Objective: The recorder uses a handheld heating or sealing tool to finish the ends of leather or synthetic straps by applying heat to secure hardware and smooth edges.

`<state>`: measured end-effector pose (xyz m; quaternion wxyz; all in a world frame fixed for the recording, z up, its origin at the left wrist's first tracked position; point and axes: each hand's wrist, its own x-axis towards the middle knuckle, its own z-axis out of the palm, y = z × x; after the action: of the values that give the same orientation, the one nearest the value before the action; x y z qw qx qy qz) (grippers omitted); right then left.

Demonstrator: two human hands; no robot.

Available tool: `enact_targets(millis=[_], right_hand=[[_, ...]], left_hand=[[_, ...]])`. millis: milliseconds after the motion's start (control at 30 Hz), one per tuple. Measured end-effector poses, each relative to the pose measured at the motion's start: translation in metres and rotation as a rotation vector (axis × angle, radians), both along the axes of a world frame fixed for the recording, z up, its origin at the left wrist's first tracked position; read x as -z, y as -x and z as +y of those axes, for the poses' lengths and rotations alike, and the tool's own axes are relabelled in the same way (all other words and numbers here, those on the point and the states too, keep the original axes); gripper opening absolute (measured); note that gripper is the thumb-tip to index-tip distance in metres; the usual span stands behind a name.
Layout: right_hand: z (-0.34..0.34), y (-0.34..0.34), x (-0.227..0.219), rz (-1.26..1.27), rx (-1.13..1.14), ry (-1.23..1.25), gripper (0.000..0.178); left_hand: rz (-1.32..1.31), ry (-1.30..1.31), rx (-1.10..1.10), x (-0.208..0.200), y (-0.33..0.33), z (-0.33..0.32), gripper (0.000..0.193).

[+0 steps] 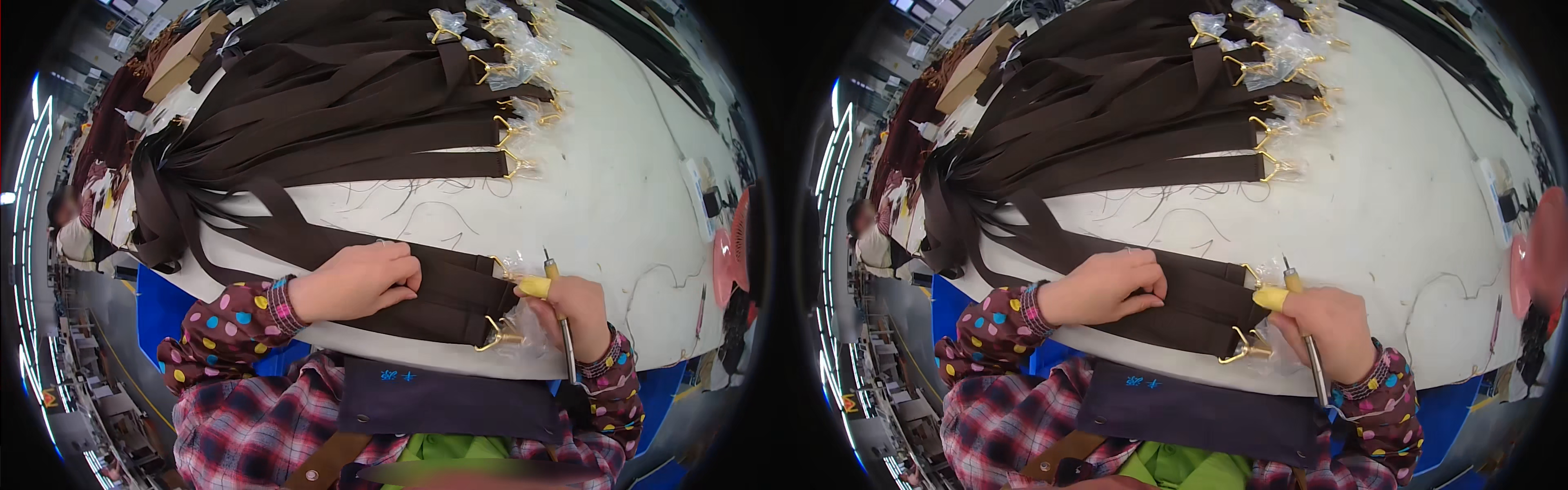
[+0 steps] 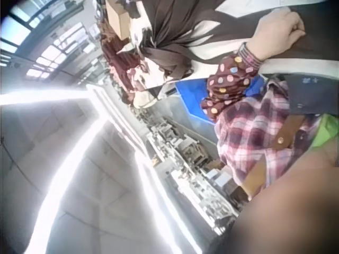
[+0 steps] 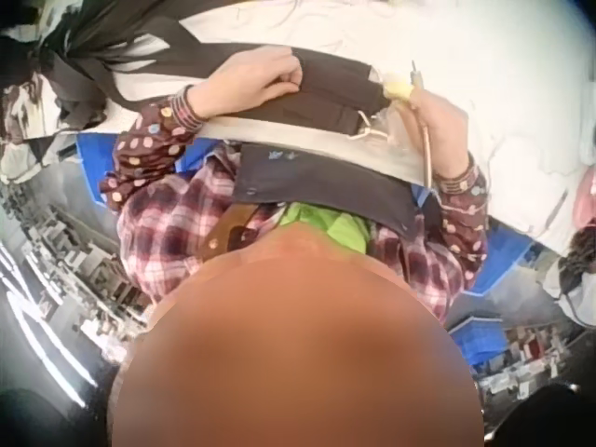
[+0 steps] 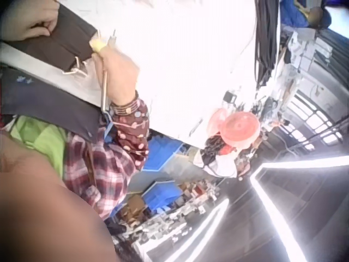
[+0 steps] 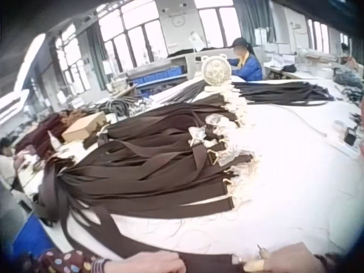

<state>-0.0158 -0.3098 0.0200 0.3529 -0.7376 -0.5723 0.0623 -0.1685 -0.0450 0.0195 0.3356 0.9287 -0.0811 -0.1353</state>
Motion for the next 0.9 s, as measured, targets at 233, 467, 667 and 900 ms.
enact_targets(millis=[233, 467, 667, 900], right_hand=[[0.0, 0.007, 0.014, 0.237, 0.002, 0.042, 0.018], [0.005, 0.005, 0.011, 0.328, 0.116, 0.04, 0.014], [0.009, 0.006, 0.014, 0.39, 0.165, -0.073, 0.016], [0.005, 0.001, 0.015, 0.282, 0.152, -0.11, 0.013]], left_hand=[[0.042, 0.381, -0.459, 0.004, 0.058, -0.002, 0.013], [-0.059, -0.365, -0.016, -0.078, 0.002, 0.027, 0.032], [-0.405, -0.384, -0.09, -0.016, -0.116, 0.034, 0.024], [-0.658, -0.507, -0.203, 0.024, -0.165, 0.021, 0.024]])
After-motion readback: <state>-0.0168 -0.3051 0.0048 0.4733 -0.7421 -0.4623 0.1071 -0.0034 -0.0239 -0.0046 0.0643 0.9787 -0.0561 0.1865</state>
